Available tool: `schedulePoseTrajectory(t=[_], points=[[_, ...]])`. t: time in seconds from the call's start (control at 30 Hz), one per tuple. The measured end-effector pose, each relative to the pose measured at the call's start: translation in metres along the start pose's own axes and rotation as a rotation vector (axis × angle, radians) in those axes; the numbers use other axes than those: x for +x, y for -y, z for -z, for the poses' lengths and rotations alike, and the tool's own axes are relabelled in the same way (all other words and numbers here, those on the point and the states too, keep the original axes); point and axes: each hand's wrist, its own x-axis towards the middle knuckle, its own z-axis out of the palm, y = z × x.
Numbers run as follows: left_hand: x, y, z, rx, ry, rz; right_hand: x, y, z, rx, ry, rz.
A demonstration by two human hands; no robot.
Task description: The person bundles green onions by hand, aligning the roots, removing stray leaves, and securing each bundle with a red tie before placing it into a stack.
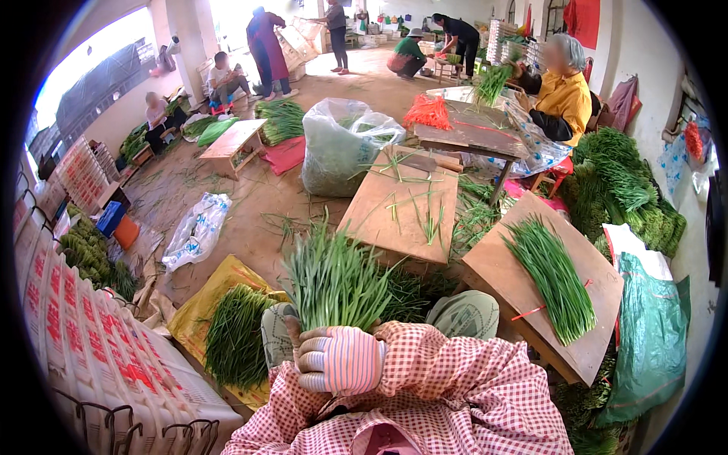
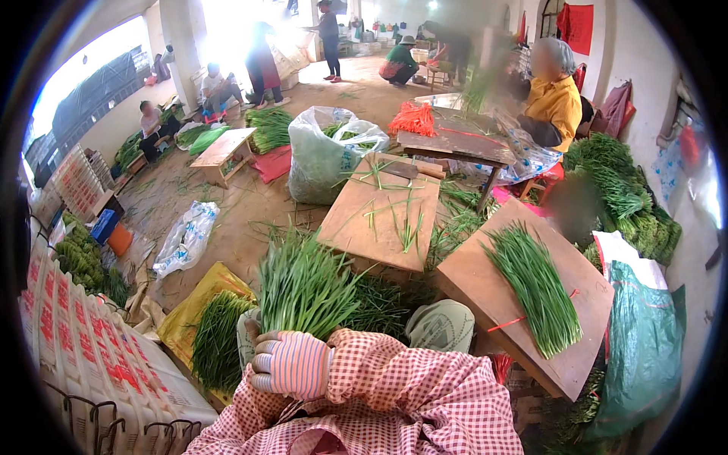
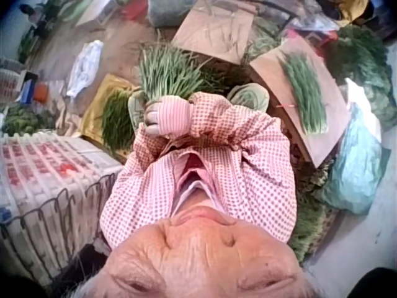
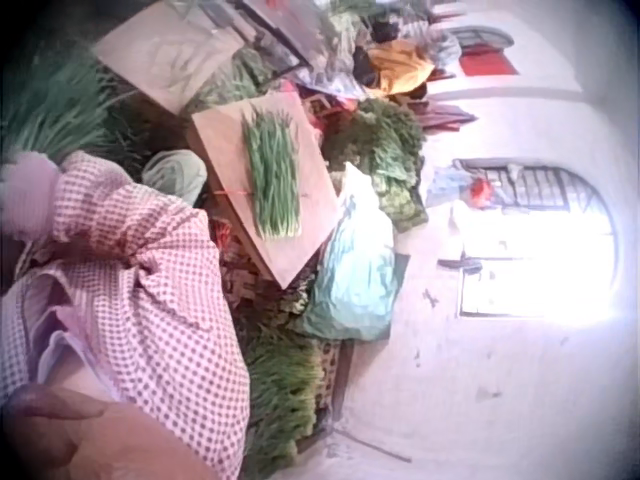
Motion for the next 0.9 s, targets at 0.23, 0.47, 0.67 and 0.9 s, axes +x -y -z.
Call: schedulePoseTrajectory(t=[0.23, 0.47, 0.67, 0.9], points=[[-0.003, -0.012, 0.023, -0.034, -0.048, -0.068, 0.0, -0.012, -0.024, 0.209, 0.349, 0.097], [0.004, -0.013, 0.046, -0.062, -0.101, 0.053, -0.007, -0.022, 0.0, 0.445, -0.019, -0.172], [0.062, -0.004, 0.032, 0.009, 0.165, 0.393, -0.095, -0.013, 0.045, 0.41, -0.578, -1.539], [0.181, 0.056, 0.034, 0.106, 0.005, 0.7, -0.198, -0.084, 0.036, 0.937, -1.036, -1.582]])
